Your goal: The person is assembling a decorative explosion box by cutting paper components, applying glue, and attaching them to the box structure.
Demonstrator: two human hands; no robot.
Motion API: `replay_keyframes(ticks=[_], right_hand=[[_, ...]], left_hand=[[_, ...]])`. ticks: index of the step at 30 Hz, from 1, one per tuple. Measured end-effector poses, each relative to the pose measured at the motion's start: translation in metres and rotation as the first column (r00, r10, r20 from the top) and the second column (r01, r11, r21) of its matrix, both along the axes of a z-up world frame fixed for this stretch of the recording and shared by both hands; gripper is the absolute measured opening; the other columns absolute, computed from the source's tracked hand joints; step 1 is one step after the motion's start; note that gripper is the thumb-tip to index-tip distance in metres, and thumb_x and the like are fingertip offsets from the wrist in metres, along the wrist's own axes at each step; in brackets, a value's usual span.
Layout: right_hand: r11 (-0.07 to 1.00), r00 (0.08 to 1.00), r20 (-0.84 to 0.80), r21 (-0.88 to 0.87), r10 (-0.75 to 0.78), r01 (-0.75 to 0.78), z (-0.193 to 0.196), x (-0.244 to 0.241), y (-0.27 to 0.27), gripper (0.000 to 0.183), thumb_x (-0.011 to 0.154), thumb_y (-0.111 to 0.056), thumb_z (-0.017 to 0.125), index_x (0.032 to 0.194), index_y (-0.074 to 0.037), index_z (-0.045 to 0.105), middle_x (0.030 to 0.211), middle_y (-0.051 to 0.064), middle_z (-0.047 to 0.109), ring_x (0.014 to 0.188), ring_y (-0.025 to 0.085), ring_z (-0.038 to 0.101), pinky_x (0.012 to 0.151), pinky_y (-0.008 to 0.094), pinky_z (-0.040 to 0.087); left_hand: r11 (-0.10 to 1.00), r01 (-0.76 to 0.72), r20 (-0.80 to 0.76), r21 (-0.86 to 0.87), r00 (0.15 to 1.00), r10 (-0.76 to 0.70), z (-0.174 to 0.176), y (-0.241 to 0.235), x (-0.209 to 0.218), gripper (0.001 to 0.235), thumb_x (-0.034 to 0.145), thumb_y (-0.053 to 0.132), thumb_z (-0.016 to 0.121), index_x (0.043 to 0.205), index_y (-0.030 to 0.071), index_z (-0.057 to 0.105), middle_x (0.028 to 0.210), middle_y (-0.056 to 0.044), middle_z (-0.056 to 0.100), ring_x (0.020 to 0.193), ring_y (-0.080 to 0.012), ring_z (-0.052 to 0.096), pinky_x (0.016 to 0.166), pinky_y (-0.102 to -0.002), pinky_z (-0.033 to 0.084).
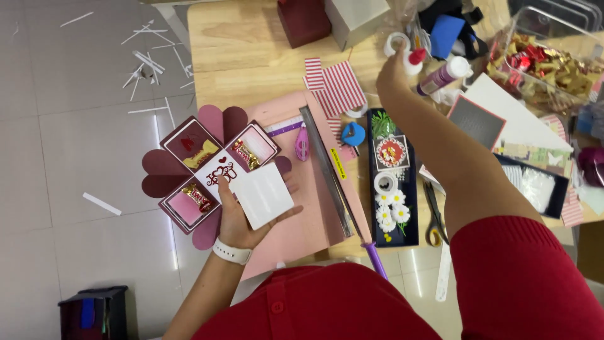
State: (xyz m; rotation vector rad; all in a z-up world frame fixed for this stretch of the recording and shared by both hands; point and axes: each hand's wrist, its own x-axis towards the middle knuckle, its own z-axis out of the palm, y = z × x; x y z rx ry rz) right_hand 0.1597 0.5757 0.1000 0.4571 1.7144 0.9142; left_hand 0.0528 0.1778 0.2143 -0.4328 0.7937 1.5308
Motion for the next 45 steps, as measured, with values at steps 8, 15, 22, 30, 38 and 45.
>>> replay_keyframes(ticks=[8,15,22,30,38,45], right_hand=[[1.0,0.829,-0.559,0.015,0.023,-0.017,-0.02,0.019,0.042,0.062,0.088,-0.032,0.059,0.146,-0.008,0.058,0.147,0.019,0.06,0.137,0.042,0.047,0.1,0.064,0.037],[0.6,-0.457,-0.388,-0.494,-0.8,-0.629,0.173,0.051,-0.114,0.041,0.096,0.005,0.085,0.127,0.008,0.059,0.124,0.021,0.068,0.117,0.03,0.071,0.098,0.039,0.065],[0.34,-0.357,0.032,-0.235,-0.934,-0.911,0.141,0.052,-0.221,0.071,0.076,0.012,0.083,0.134,0.008,0.042,0.12,0.029,0.06,0.115,0.045,0.067,0.101,0.054,0.059],[0.299,-0.295,-0.056,-0.262,-0.954,-0.918,0.193,0.005,-0.304,0.036,0.077,0.0,0.089,0.107,0.01,0.071,0.104,0.024,0.069,0.102,0.026,0.067,0.097,0.045,0.058],[0.53,-0.573,0.106,-0.274,-0.812,-0.802,0.189,0.024,-0.279,0.054,0.07,0.011,0.091,0.117,0.002,0.067,0.109,0.015,0.071,0.103,0.026,0.069,0.096,0.047,0.061],[0.942,-0.907,-0.395,0.225,-0.148,-0.251,0.101,0.074,-0.231,0.018,0.113,-0.023,0.055,0.128,-0.021,0.045,0.114,0.003,0.056,0.102,0.019,0.055,0.085,0.031,0.049]], left_hand=[[0.996,0.003,0.013,0.09,1.0,-0.005,-0.036,-0.024,-0.007,0.112,0.074,0.08,0.029,0.157,0.006,0.038,0.153,-0.025,0.049,0.139,-0.0466,0.047,0.108,-0.075,0.035],[0.927,0.1,-0.006,0.361,0.994,-0.105,-0.063,-0.026,-0.002,0.125,0.062,0.088,0.037,0.157,0.007,0.036,0.159,-0.022,0.042,0.148,-0.0421,0.039,0.109,-0.068,0.041],[0.907,0.092,-0.061,0.411,0.995,-0.073,-0.058,-0.027,0.012,0.121,0.072,0.097,0.017,0.147,0.009,0.052,0.148,-0.02,0.056,0.136,-0.0425,0.054,0.102,-0.071,0.048],[0.899,0.106,-0.089,0.426,0.993,-0.075,-0.05,-0.035,0.009,0.127,0.062,0.1,0.028,0.153,0.013,0.042,0.151,-0.023,0.051,0.137,-0.0485,0.05,0.1,-0.074,0.047],[0.91,0.083,-0.045,0.406,0.996,-0.071,-0.035,-0.052,0.002,0.117,0.07,0.092,0.033,0.152,0.009,0.045,0.15,-0.022,0.053,0.134,-0.0428,0.053,0.101,-0.069,0.048],[0.935,0.053,0.053,0.35,0.996,-0.076,-0.044,-0.054,0.005,0.109,0.072,0.086,0.039,0.148,0.008,0.05,0.145,-0.024,0.055,0.129,-0.0415,0.056,0.099,-0.068,0.049]])
